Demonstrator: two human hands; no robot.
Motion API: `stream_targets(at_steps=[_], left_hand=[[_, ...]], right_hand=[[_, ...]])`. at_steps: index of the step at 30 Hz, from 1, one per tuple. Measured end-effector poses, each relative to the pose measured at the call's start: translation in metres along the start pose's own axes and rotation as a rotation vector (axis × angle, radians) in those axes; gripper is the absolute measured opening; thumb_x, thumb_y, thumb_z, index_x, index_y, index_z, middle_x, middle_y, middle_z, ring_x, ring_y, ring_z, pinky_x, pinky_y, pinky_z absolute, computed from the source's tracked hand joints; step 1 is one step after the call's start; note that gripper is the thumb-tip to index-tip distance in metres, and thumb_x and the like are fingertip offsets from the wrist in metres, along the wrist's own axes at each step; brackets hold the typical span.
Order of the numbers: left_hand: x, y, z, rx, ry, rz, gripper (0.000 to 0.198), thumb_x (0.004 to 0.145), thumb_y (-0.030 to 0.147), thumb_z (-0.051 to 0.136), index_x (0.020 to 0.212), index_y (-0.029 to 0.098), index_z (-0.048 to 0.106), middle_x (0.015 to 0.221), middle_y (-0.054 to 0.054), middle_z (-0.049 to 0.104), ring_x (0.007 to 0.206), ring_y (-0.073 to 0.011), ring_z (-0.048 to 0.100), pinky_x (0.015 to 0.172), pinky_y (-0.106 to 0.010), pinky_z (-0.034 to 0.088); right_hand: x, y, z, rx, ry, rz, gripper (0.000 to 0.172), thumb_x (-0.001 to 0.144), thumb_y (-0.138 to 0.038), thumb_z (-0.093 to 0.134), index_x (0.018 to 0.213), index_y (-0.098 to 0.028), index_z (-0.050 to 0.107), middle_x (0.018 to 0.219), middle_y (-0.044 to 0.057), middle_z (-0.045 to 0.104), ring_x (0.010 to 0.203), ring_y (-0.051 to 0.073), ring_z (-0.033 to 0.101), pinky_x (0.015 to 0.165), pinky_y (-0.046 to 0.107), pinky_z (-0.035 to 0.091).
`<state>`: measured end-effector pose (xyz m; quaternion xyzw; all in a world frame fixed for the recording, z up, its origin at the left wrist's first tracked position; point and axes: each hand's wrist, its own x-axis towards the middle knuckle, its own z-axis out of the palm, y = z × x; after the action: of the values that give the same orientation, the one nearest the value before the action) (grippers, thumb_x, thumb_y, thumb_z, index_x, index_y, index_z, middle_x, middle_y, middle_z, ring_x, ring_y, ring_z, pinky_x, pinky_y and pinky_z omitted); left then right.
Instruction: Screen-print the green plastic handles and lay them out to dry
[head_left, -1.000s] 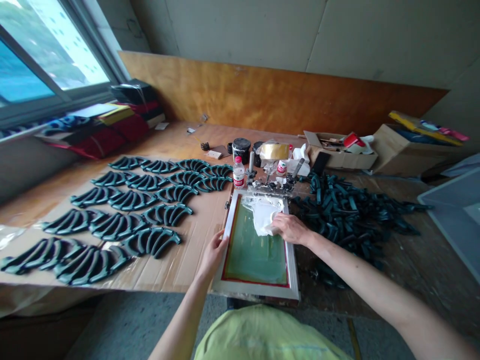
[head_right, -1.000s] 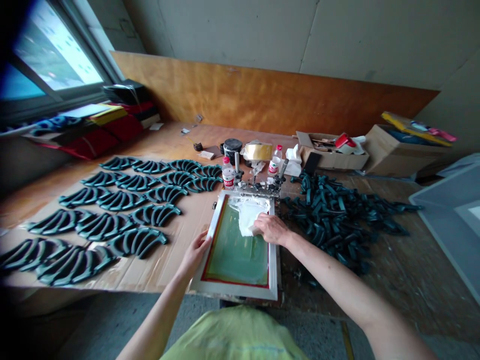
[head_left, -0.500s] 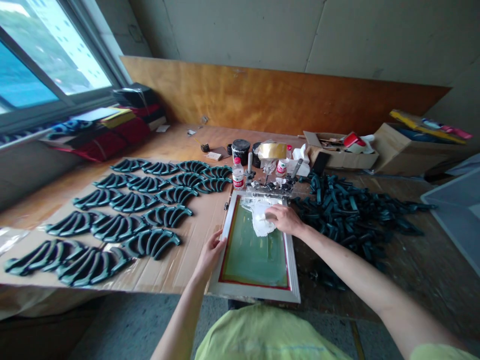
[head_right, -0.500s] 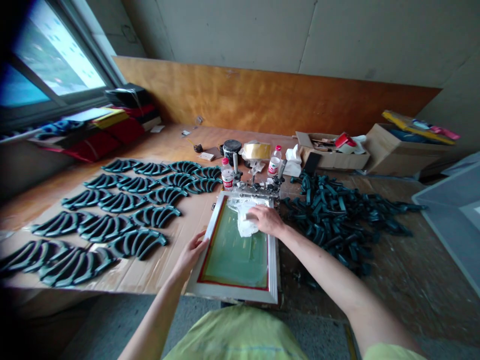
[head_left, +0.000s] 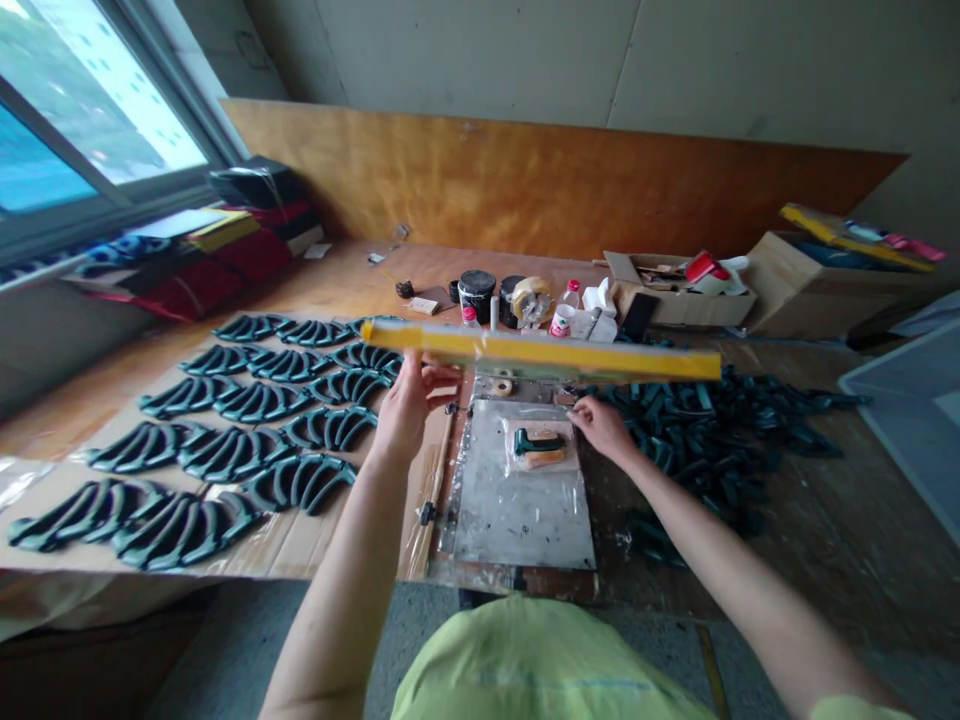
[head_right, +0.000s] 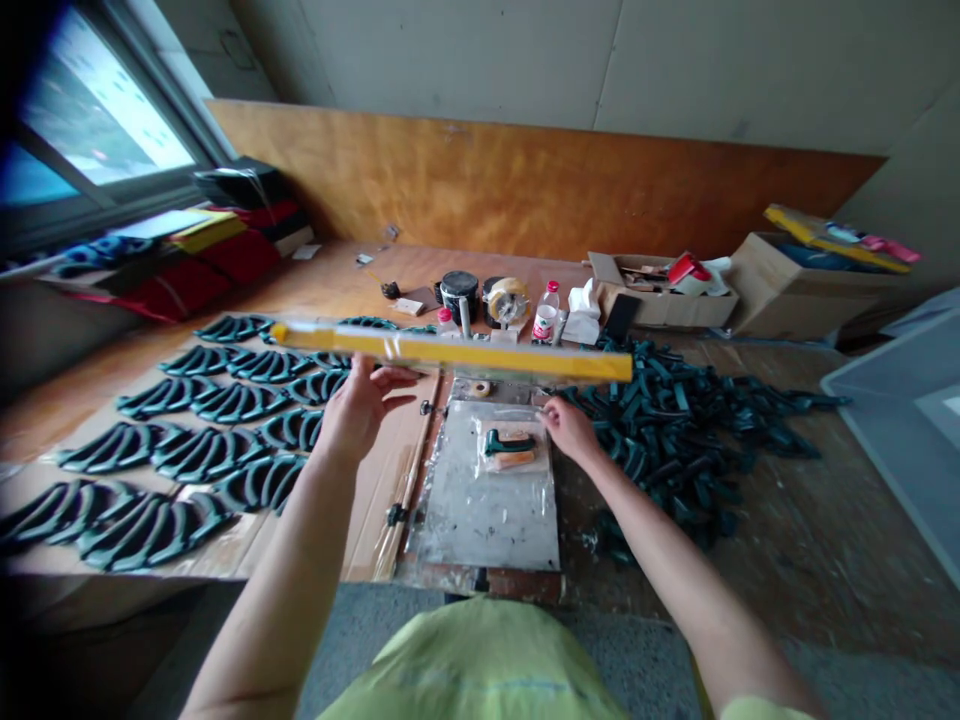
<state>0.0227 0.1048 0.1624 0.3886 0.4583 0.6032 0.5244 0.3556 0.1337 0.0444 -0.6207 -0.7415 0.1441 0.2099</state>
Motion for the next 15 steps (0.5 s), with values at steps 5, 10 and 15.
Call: stream_targets(at_steps=[5,10,15], left_hand=[[-0.006,-0.017,0.012,-0.048,0.127,-0.012,0.057,0.08,0.068,0.053,0.113,0.021,0.055,0.083,-0.002,0.068,0.073,-0.0145,0.065,0.066,-0.026,0.052],[-0.081,-0.103,0.016,0.095,-0.156,-0.624,0.067,0.073,0.071,0.059,0.11,0.015,0.059,0.09,-0.013,0.072,0.073,-0.0218,0.068,0.055,-0.029,0.051],[-0.096,-0.142,-0.022,0.224,-0.005,-0.671,0.054,0.074,0.07,0.055,0.078,0.016,0.061,0.067,-0.008,0.069,0.06,-0.0193,0.065,0.048,-0.025,0.046]], right_hand=[[-0.037,-0.023,0.041,-0.119,-0.136,-0.199,0.031,0.083,-0.026,0.069,0.113,-0.022,0.063,0.107,0.008,0.063,0.104,0.022,0.057,0.091,0.036,0.044],[-0.063,-0.082,0.046,-0.066,-0.035,-0.246,0.012,0.087,-0.028,0.065,0.096,-0.021,0.066,0.096,0.007,0.061,0.097,0.021,0.055,0.088,0.034,0.044],[-0.094,-0.084,0.041,0.001,-0.198,-0.437,0.026,0.093,-0.022,0.055,0.117,-0.025,0.063,0.099,0.004,0.066,0.096,0.017,0.058,0.086,0.028,0.045]])
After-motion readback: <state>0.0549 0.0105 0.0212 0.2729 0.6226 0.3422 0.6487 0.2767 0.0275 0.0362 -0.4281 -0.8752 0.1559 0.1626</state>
